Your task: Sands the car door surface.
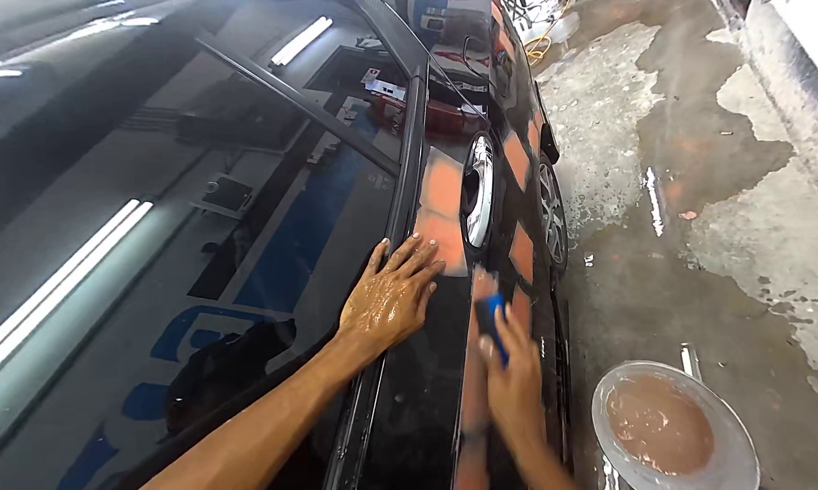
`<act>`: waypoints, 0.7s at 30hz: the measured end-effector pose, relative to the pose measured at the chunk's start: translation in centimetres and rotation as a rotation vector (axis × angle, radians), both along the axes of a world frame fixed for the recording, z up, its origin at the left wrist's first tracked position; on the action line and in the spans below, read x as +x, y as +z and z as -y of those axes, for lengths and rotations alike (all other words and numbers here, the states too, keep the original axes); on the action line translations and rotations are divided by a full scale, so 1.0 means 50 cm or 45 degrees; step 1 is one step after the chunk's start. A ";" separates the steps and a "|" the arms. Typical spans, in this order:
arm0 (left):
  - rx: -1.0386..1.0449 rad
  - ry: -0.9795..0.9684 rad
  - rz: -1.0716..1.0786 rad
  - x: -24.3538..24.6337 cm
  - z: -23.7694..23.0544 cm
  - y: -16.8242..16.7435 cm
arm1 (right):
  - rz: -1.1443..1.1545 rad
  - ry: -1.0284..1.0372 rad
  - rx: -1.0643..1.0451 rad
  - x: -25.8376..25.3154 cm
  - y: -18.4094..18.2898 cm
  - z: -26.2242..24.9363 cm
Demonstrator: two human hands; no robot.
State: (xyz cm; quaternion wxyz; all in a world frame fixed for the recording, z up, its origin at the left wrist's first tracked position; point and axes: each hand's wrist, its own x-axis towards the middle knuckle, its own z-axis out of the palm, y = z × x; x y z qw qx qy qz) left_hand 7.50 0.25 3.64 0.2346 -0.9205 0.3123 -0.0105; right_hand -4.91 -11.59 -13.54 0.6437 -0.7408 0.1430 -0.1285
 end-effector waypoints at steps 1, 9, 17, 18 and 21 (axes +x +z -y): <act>-0.020 -0.020 0.011 -0.001 -0.001 -0.001 | 0.081 0.003 -0.051 -0.071 0.004 -0.020; 0.006 0.007 -0.012 -0.002 0.001 0.003 | 0.024 -0.045 -0.016 0.034 0.016 0.002; -0.012 -0.019 0.003 -0.002 0.001 0.000 | 0.080 -0.015 -0.105 -0.036 0.014 -0.007; -0.009 -0.012 0.000 -0.001 0.000 0.001 | 0.035 -0.027 -0.110 0.018 0.019 0.006; -0.009 -0.009 0.003 -0.002 -0.001 0.000 | -0.021 -0.016 -0.107 0.034 0.028 0.007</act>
